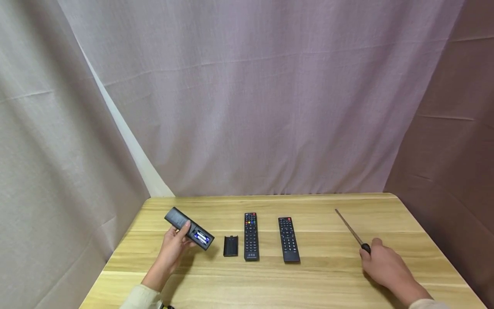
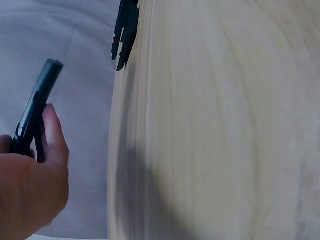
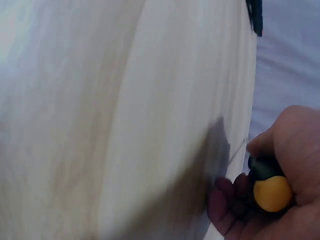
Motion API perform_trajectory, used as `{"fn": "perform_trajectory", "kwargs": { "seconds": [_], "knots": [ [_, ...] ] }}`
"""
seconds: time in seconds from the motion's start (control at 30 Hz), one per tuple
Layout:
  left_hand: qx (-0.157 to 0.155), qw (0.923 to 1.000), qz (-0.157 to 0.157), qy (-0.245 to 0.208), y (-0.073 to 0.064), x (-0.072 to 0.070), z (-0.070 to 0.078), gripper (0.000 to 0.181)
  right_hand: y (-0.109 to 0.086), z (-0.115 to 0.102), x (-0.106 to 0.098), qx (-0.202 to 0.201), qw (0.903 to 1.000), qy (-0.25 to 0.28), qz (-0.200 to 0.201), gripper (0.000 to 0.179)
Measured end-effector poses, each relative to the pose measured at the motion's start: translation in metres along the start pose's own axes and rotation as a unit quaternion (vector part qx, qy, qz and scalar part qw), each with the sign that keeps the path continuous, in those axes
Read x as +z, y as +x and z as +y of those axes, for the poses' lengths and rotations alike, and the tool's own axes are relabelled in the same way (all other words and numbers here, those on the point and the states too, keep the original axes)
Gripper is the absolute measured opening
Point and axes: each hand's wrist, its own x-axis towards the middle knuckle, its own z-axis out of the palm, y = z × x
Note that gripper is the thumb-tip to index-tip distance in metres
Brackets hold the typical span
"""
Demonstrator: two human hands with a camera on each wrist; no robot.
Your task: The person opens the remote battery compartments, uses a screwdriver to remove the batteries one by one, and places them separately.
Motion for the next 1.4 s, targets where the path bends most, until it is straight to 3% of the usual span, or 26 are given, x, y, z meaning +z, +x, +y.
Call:
{"fn": "perform_trajectory", "kwargs": {
  "seconds": [0.33,0.73,0.97,1.23,1.4],
  "knots": [
    [0.009,0.9984,-0.034,-0.044,-0.003,0.001,0.005,0.052,-0.008,-0.056,0.005,-0.069,0.9939,0.052,0.068,0.027],
    [0.029,0.9964,-0.052,-0.06,-0.004,0.006,0.005,0.041,-0.017,-0.13,0.01,-0.129,0.9857,0.052,0.096,0.026],
    [0.048,0.9934,-0.072,-0.075,0.0,0.014,0.006,0.035,-0.021,-0.163,0.017,-0.199,0.9687,0.082,0.124,0.022],
    [0.052,0.9946,-0.052,-0.074,-0.001,0.018,0.008,0.033,-0.024,-0.191,0.023,-0.224,0.9609,0.113,0.117,0.018],
    [0.053,0.9952,-0.042,-0.071,-0.002,0.018,0.01,0.031,-0.026,-0.199,0.03,-0.249,0.9509,0.136,0.124,0.019]
  ]
}}
